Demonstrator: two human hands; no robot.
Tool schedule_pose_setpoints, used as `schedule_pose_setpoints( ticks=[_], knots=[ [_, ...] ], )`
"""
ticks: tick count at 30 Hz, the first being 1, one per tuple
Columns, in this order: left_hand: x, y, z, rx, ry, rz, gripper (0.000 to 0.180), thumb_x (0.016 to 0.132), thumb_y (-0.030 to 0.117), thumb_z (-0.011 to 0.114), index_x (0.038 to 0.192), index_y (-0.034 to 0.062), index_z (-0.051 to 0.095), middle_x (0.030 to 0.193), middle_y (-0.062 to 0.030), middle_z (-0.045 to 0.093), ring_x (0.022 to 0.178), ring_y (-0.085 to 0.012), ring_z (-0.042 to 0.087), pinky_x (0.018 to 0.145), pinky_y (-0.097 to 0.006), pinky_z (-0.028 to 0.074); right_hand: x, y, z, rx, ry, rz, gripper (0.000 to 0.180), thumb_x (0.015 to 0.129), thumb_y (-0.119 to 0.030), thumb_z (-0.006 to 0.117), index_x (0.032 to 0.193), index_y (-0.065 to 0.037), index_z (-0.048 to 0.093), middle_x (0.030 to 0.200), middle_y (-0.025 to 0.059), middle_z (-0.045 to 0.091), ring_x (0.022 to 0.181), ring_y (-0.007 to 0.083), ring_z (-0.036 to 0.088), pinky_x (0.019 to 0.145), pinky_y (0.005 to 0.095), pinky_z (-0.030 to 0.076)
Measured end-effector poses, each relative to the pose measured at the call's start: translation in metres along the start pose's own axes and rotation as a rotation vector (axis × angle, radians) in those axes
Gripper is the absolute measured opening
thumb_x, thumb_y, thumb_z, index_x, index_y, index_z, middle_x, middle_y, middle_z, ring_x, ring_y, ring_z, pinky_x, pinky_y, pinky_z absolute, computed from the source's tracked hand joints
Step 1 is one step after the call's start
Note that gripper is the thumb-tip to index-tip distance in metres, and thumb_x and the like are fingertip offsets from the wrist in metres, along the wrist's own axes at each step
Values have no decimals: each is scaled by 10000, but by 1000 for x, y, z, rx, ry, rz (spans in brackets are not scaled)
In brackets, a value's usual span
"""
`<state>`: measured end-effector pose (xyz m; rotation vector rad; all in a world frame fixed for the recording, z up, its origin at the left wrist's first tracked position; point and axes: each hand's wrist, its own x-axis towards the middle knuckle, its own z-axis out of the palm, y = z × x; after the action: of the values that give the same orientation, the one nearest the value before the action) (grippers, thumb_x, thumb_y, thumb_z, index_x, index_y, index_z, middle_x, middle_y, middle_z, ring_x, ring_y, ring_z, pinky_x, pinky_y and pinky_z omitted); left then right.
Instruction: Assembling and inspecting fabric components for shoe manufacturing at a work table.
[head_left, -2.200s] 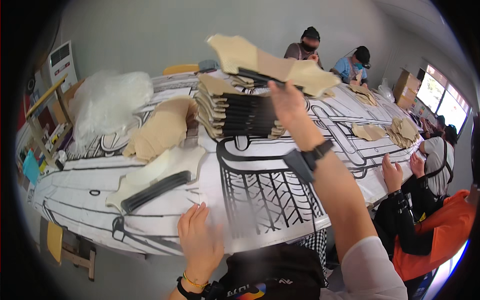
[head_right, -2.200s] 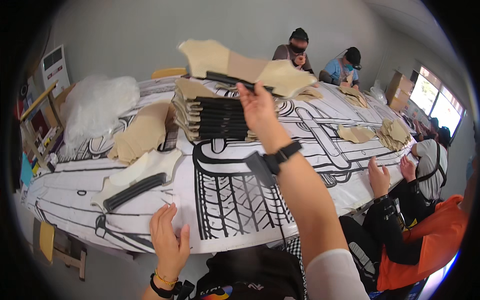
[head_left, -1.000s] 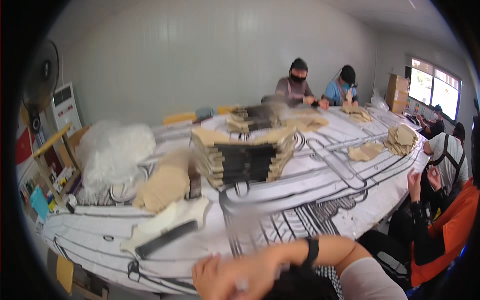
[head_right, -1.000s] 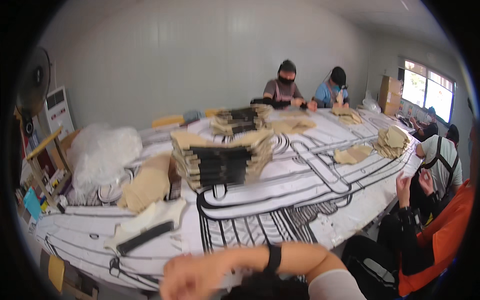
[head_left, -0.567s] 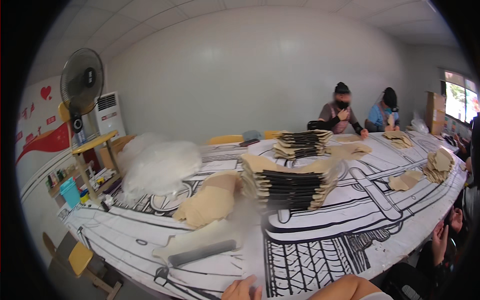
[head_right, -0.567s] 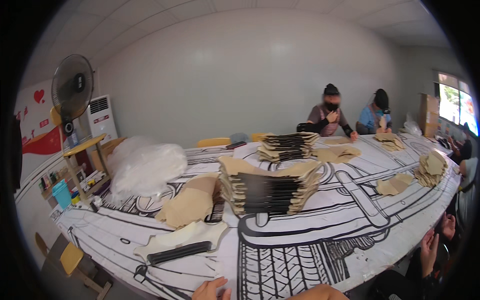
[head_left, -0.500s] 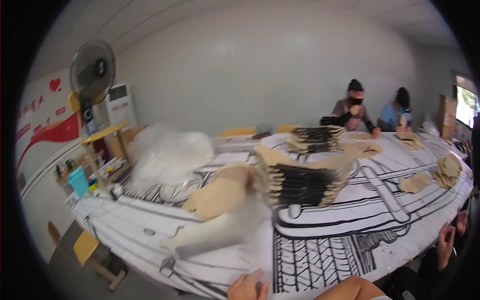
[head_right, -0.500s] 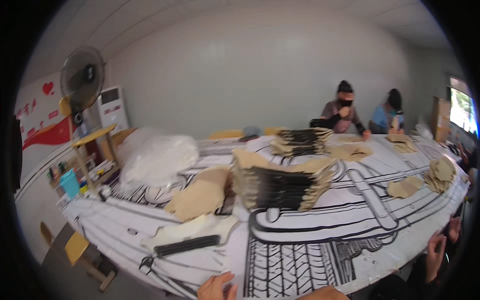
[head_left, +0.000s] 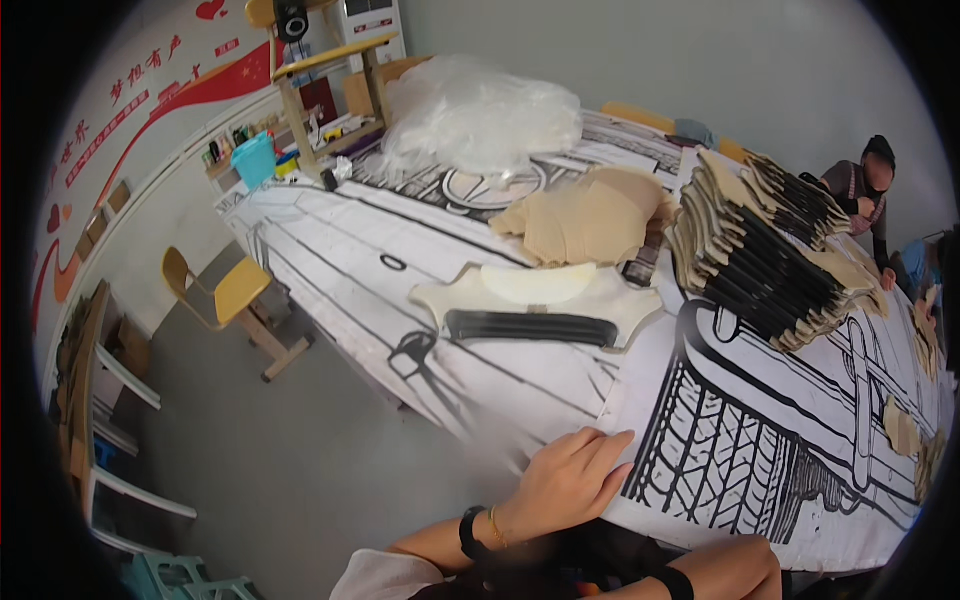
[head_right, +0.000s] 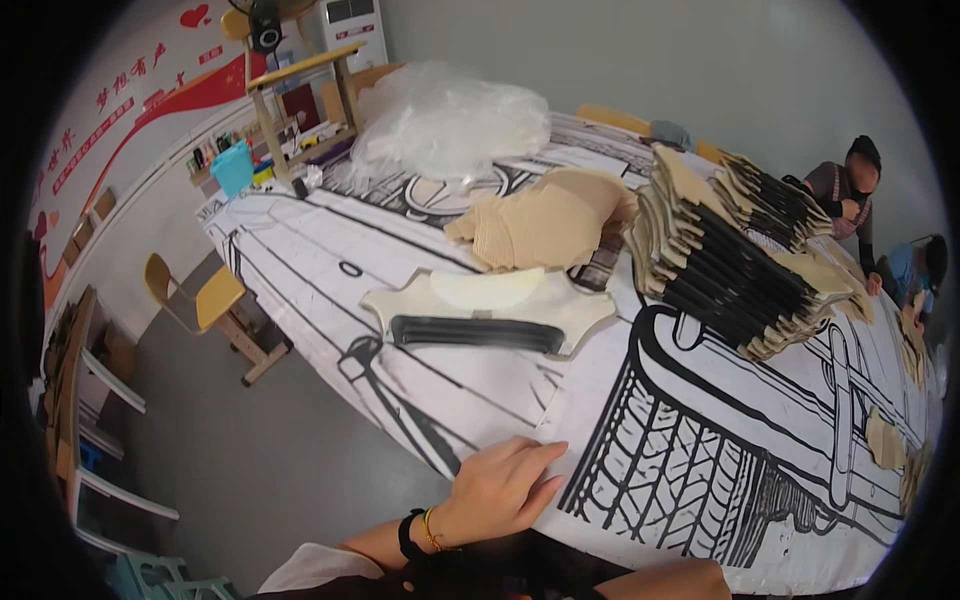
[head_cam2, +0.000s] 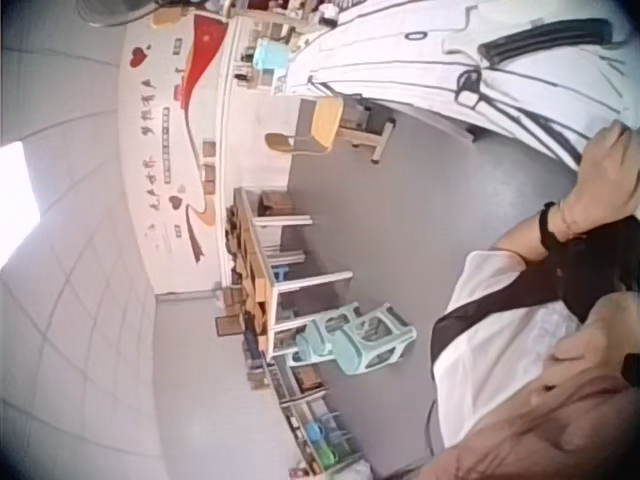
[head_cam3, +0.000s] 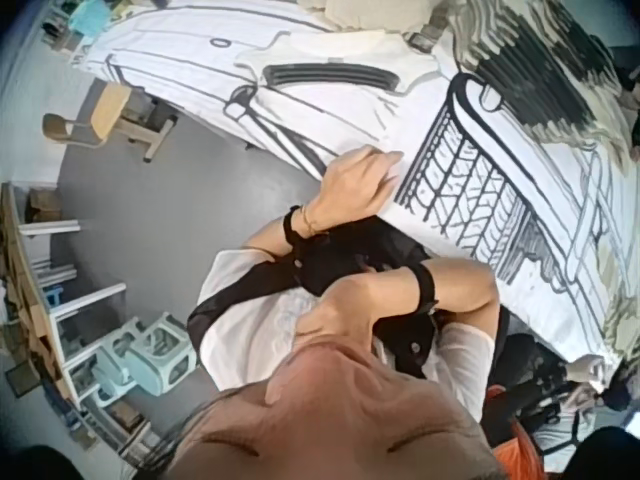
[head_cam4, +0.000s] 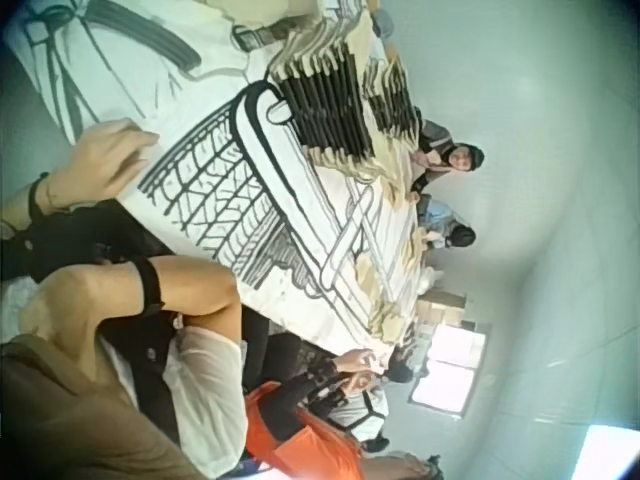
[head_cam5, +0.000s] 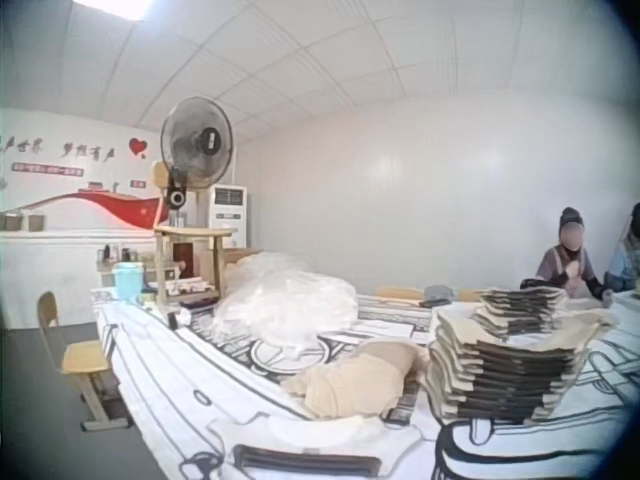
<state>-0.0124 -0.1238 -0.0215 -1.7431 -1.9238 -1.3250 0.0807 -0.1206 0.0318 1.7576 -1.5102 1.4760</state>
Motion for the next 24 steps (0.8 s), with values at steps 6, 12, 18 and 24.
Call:
schedule_pose_setpoints(
  ticks=[6,12,18,24],
  knots=[
    [-3,8,-2,-16,31,12,320,779,114,712,1068,6,626,764,-83,600,626,-213,573,536,-308,459,0,-17,23,-152,7,-44,210,862,-225,553,886,-38,645,801,104,579,626,232,547,549,330,463],
    [-1,-3,5,-34,2,8,315,765,88,713,1056,-3,633,781,-81,619,659,-228,592,560,-311,471,-8,-10,5,-373,29,193,190,872,-180,538,933,-35,643,809,54,605,636,195,573,558,316,480],
    [-4,-1,6,-27,21,0,345,788,96,696,1108,0,611,813,-113,602,700,-256,582,618,-334,473,-19,12,-11,-539,560,846,261,1015,-226,404,936,8,490,870,106,540,691,151,548,514,266,400],
    [-7,1,6,-79,13,-58,369,806,99,680,1147,-7,584,858,-134,594,729,-267,577,626,-341,465,-24,29,-39,199,1019,1072,387,1042,-395,315,898,-48,407,723,52,393,464,123,377,337,227,302]
  ],
)
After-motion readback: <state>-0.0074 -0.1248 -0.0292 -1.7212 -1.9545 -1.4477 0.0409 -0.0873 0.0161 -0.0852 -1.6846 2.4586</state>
